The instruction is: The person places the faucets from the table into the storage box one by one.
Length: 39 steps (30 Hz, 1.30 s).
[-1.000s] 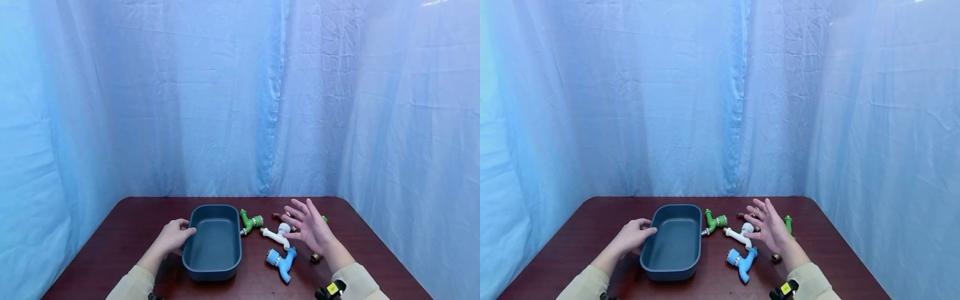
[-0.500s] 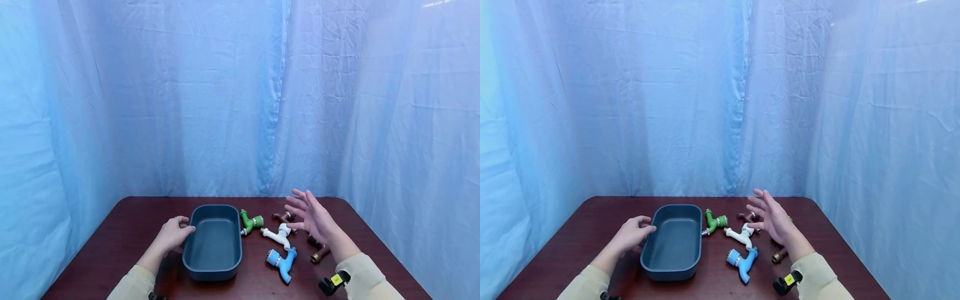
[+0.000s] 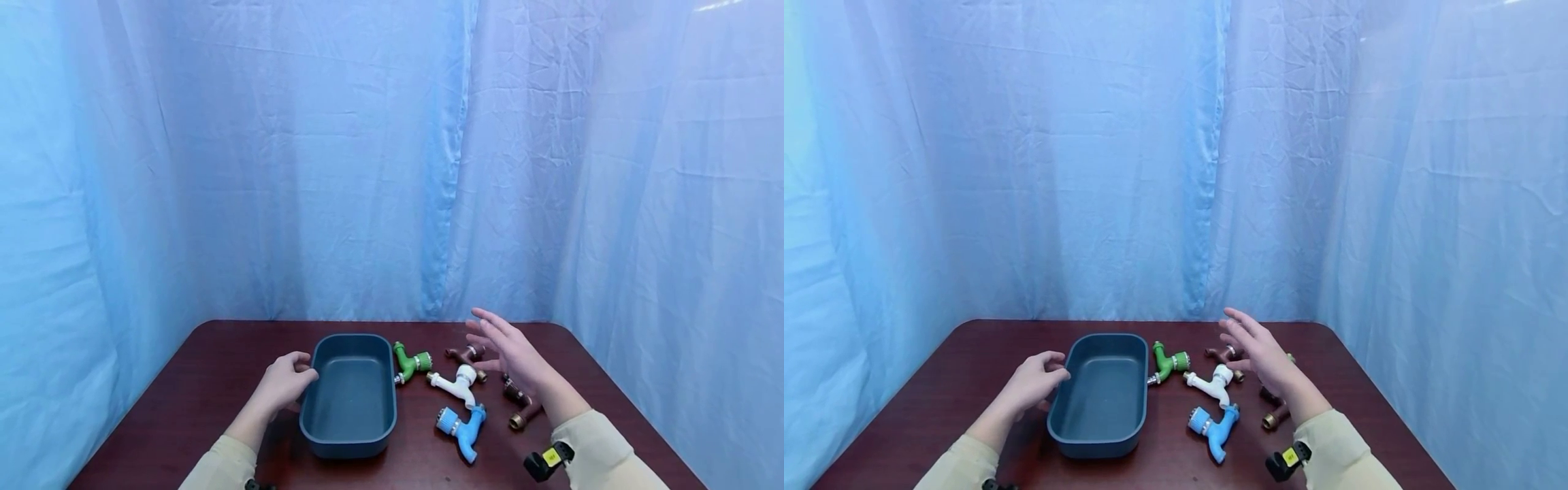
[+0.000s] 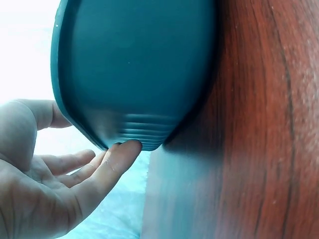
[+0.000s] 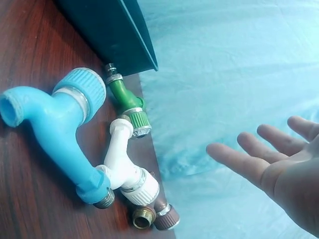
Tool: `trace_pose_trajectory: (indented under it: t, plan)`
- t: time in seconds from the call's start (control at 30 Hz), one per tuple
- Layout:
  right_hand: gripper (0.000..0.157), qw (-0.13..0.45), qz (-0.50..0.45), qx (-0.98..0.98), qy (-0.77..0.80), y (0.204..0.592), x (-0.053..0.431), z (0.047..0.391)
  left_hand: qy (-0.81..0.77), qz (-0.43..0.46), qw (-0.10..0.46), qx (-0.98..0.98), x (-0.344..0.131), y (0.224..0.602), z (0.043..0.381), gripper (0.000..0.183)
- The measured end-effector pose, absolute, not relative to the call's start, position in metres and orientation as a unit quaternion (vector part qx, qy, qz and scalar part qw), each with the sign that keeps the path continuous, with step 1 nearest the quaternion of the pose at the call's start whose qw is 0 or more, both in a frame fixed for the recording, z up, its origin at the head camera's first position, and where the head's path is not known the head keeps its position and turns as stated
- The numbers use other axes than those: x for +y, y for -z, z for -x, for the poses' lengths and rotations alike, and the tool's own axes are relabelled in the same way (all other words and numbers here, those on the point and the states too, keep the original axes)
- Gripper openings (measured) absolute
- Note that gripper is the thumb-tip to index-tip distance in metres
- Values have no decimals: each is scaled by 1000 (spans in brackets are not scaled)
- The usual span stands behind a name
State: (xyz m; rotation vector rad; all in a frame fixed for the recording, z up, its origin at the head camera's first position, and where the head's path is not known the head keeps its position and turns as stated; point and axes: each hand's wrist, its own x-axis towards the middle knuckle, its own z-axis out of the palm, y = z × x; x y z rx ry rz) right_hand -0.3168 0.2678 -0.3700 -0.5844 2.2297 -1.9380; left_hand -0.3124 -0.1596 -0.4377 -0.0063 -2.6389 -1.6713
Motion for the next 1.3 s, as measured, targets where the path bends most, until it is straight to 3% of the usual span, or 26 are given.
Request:
trace_pose_trajectory:
  t: [0.5, 0.87, 1.3]
  plan:
    - [60, 4, 212, 873, 440, 394, 253, 313, 540, -5, 14, -842, -157, 445, 308, 51]
    - [61, 41, 235, 892, 384, 412, 249, 310, 545, -2, 6, -838, -158, 448, 308, 52]
    - [69, 43, 260, 907, 329, 435, 243, 309, 556, 3, 4, -831, -159, 451, 309, 51]
